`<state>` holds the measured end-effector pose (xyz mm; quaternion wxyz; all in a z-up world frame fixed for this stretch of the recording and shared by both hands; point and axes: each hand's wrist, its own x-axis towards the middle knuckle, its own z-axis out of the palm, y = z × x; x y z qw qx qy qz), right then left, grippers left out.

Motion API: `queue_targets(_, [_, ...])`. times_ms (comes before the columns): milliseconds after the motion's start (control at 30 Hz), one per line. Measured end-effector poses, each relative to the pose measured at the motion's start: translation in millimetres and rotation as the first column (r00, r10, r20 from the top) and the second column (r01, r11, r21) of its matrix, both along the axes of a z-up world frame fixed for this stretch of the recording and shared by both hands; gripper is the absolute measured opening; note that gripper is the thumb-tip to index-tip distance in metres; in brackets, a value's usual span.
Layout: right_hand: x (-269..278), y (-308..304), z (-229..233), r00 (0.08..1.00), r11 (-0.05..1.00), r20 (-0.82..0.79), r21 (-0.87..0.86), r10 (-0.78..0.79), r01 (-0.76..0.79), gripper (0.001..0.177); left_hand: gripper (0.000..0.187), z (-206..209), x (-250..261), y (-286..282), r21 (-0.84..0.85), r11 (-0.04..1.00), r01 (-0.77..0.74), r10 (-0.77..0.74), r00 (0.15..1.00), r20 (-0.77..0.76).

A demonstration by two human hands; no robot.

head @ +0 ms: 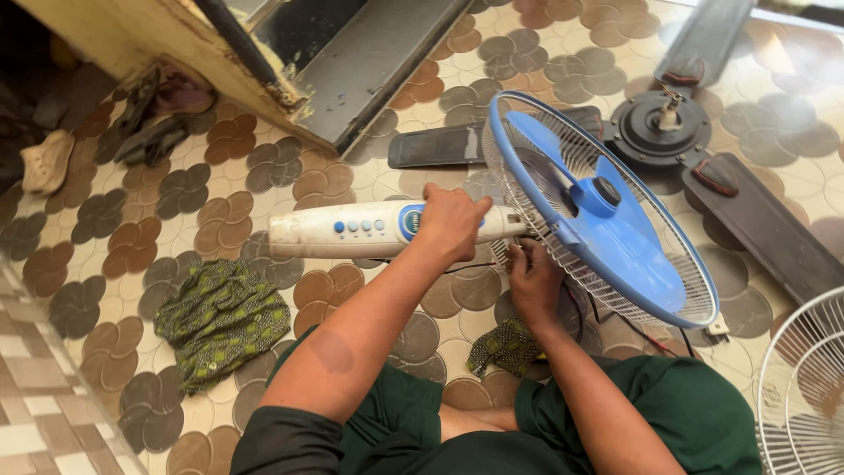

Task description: The person disassembles a standing electric fan by removing the front grille, fan blades, and motor housing. They then reassemble the fan by reattaching the motor housing, blades, and grille.

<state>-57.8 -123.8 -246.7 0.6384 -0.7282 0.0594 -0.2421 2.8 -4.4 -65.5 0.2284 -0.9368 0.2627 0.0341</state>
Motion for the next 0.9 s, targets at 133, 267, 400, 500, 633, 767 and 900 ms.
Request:
queue_targets(133, [20.5, -9.0, -29.7, 0.967, 0.894, -0.122, 0.421, 0.223, -0.153, 0.022, 0.068, -4.3, 0.9, -2.4, 0.03, 1.0, 0.002, -0.002, 1.0, 0.005])
queue_targets(267, [43.2, -31.9, -61.9, 0.849, 0.364, -0.009, 0.906, 0.529, -0.217, 0.02, 0.069, -7.3, -2.0, -5.9, 0.05, 0.999, 0.014, -0.014, 1.0, -0.002])
queue_targets(400, [38.2, -32.0, -64.6, 0.809, 0.4, 0.012, 0.865, 0.588, -0.303, 0.035, 0.068, -6.9, -2.0, -7.9, 0.052, 0.999, 0.005, -0.005, 1.0, -0.002])
queue_targets(500, [28.0, -21.1, -45.5, 0.876, 0.621, -0.076, 0.735, 0.476, -0.274, 0.034, 0.064, -6.4, -3.1, -7.9, 0.048, 0.999, 0.002, -0.002, 1.0, -0.009])
queue_targets(633, [14.8, -2.8, -17.5, 0.958, 0.858, -0.03, 0.453, 0.286, -0.242, 0.033, 0.068, -4.1, -5.1, -10.1, 0.055, 0.998, -0.009, 0.011, 0.999, -0.034])
queue_targets(767, [3.8, 0.0, -6.2, 0.987, 0.921, -0.096, 0.381, 0.125, -0.08, 0.023, 0.066, -3.1, -6.0, -10.7, 0.067, 0.998, -0.021, 0.024, 0.999, -0.038])
queue_targets(900, [5.5, -3.8, -8.9, 0.983, 0.93, -0.127, 0.358, 0.133, -0.08, 0.019, 0.061, -2.8, -4.2, -9.6, 0.072, 0.997, -0.029, 0.032, 0.998, -0.046])
